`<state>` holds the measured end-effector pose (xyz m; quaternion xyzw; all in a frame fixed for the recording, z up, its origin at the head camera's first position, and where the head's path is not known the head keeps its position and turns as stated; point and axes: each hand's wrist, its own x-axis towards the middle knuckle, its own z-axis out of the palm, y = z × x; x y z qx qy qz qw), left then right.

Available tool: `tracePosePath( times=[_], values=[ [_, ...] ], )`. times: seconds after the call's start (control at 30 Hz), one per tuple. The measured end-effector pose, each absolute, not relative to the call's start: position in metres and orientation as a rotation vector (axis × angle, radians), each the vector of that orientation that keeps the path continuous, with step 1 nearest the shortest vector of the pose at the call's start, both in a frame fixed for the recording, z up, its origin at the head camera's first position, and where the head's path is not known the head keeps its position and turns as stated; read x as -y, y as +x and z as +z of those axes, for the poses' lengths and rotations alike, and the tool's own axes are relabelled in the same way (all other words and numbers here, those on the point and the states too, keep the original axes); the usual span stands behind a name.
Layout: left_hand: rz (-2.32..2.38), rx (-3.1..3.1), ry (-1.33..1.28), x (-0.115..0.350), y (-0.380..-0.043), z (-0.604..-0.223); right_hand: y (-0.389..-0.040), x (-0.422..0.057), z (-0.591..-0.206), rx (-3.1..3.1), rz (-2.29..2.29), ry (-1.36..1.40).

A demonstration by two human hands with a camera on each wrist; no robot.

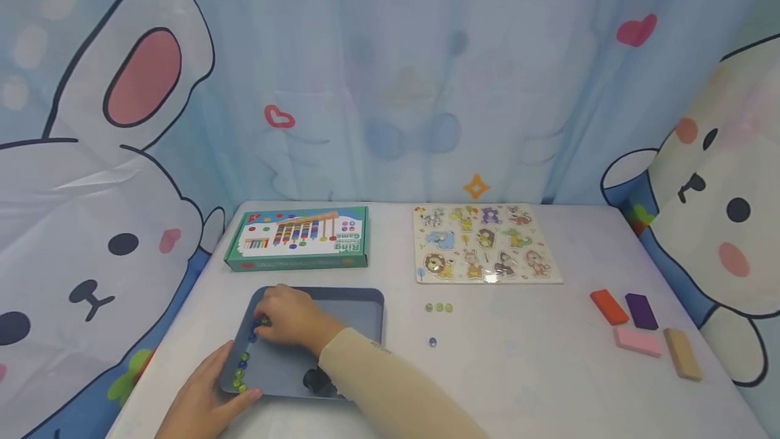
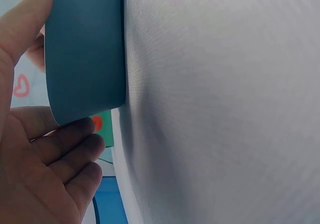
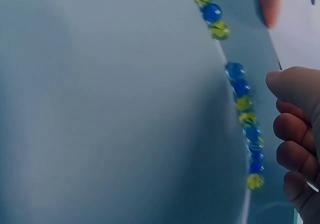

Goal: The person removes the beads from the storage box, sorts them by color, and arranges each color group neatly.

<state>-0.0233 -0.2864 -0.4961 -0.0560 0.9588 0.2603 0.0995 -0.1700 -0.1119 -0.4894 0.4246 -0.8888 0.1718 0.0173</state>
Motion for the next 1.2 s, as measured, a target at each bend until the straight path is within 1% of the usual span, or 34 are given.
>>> tracePosePath(
  times=[0.2,0.67,0.97,1.2],
  values=[
    [0.782,-2.834,-0.158,0.287,-0.024,-0.499,-0.166,0.117,-0.497,2.757,0.475,1.315],
    [0.780,-2.835,-0.167,0.287,-0.023,-0.500,-0.166,0.118,-0.507,2.787,0.495,1.316],
    [0.761,-2.838,-0.181,0.287,-0.022,-0.498,-0.164,0.113,-0.497,2.791,0.570,1.295],
    [0.780,-2.845,-0.186,0.285,-0.022,-0.495,-0.164,0.097,-0.473,2.705,0.671,1.249]
  ],
)
